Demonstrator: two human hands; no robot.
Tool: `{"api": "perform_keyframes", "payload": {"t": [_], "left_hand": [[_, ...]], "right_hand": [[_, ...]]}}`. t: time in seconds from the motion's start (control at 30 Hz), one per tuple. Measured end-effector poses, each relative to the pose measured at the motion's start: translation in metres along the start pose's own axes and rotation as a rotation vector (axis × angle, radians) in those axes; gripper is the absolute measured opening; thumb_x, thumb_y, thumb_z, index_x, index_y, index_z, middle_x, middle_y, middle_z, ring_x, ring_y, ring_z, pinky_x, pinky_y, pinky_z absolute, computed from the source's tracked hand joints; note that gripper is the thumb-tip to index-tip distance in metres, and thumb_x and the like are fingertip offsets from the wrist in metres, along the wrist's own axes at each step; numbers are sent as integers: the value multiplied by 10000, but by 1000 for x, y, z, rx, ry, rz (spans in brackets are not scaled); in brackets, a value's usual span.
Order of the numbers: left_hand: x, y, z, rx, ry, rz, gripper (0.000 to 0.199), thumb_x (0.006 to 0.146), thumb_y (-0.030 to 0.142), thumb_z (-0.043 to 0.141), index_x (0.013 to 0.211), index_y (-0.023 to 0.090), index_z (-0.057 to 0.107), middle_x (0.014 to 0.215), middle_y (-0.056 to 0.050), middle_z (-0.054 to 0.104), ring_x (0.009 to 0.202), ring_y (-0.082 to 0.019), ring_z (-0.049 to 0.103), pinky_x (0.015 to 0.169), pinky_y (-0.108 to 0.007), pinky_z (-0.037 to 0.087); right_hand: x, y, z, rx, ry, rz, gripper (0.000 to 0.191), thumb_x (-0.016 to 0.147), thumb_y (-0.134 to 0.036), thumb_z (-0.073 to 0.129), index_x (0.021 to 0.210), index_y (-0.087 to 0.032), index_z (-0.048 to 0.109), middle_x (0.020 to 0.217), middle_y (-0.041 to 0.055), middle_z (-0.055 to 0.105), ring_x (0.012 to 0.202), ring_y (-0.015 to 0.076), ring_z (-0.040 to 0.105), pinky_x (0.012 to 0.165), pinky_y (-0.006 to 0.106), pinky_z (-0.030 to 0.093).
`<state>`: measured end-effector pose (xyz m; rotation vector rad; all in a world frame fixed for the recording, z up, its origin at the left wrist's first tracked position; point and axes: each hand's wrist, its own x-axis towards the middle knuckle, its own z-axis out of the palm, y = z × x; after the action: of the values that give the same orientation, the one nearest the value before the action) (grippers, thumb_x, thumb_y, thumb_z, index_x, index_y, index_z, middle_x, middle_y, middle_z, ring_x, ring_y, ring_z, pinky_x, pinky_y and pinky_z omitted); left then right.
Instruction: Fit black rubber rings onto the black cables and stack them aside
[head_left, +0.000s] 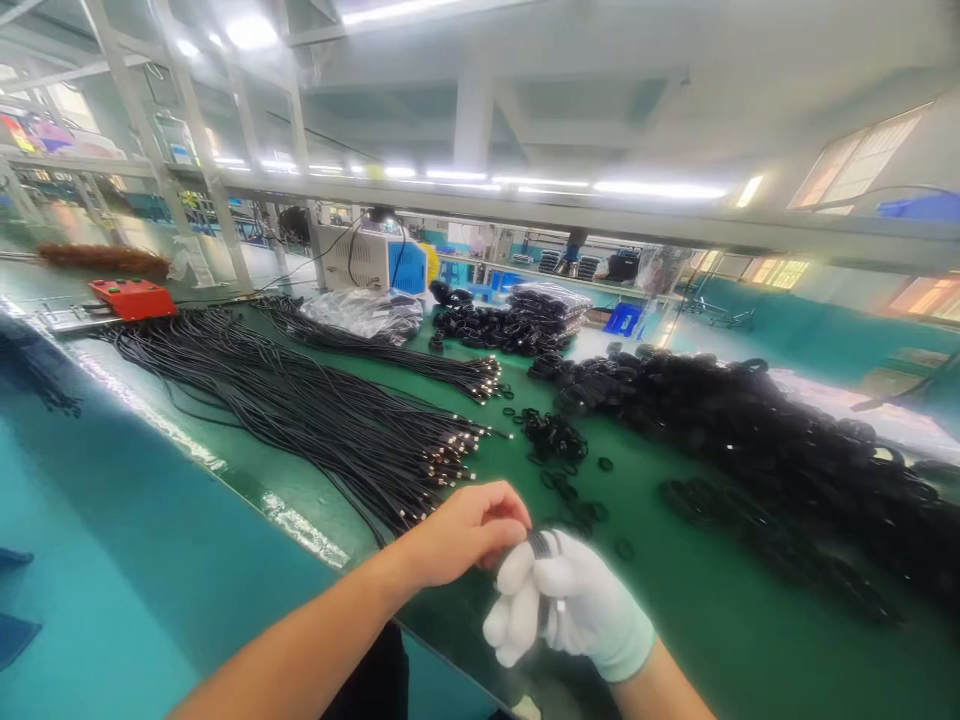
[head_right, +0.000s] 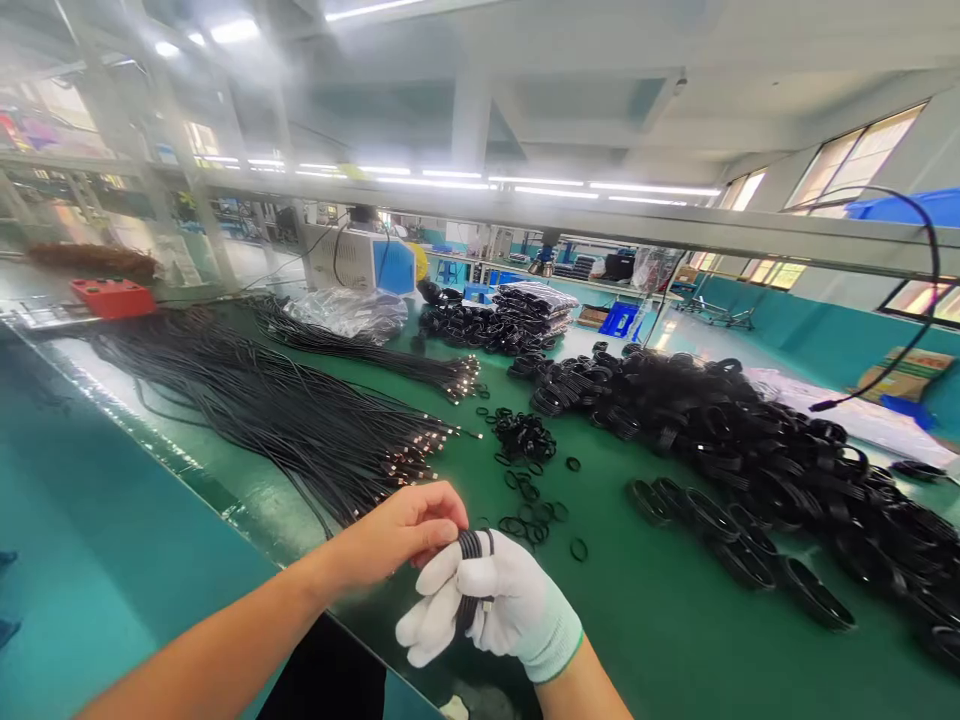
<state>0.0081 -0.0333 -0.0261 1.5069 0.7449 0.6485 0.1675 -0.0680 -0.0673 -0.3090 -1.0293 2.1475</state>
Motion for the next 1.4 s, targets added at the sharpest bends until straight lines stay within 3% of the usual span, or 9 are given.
{"api": "perform_keyframes", "payload": {"t": [0.1,0.23,0.4,0.57,0.73,0.87,0.97,1.2,1.4], "left_hand": [[-1,-4,4,-20,13,33,90,798,219,516,862,160,539,609,59,463,520,-74,419,487,-189,339],[-5,-6,10,214,219,169,119,838,191,471,844,163,587,774,8,571,703,-107,511,643,-219,404],[-11,-9,10,215,99,126,152,799,187,535,949,165,547,832,-3,585,731,-120,525,664,-234,435],[-11,-20,19,255,222,193,70,762,133,559,813,168,527,798,12,556,700,-110,515,636,-219,431],[-13,-28,31,329,333,361,134,781,74,518,860,175,556,841,-10,564,713,-109,543,653,-214,454],[-16,-33,37,468,385,602,218,814,51,454,944,185,565,862,-43,597,788,-140,576,696,-237,469],[-18,-34,41,527,431,740,273,831,44,416,1017,191,551,883,-65,612,820,-156,587,705,-250,475],[-12,-28,35,579,305,678,199,849,86,402,969,172,535,855,-77,615,782,-158,581,693,-253,485],[-14,-31,34,627,324,815,247,835,71,400,1021,165,533,851,-95,627,791,-173,587,683,-265,487]], "right_hand": [[1,-2,-3,-8,-20,-2,333,742,-402,634,781,-71,633,521,127,641,756,315,670,568,389,529],[3,-8,-2,-64,-7,-60,248,779,-315,587,779,-74,646,560,135,661,837,285,660,740,437,511],[2,-19,5,-166,-78,25,256,774,-280,582,821,-43,667,671,166,690,816,281,663,799,465,487],[-1,-26,12,-226,-159,142,266,766,-269,583,825,-30,684,712,152,696,720,246,663,787,418,489],[-9,-29,10,-308,-91,161,209,727,-238,639,801,-50,691,645,86,679,667,189,638,671,278,484],[-18,-27,6,-421,-4,107,202,763,-256,635,820,-75,702,735,83,687,704,174,618,707,281,485],[-20,-27,11,-422,-15,107,206,769,-267,639,812,-77,705,726,81,678,647,161,594,689,293,492],[-15,-35,26,-370,-67,134,294,803,-330,589,783,-58,700,644,95,652,532,139,538,590,278,478],[-15,-36,32,-410,-103,142,271,781,-299,586,762,-61,715,669,108,669,530,135,543,570,259,470]]}}
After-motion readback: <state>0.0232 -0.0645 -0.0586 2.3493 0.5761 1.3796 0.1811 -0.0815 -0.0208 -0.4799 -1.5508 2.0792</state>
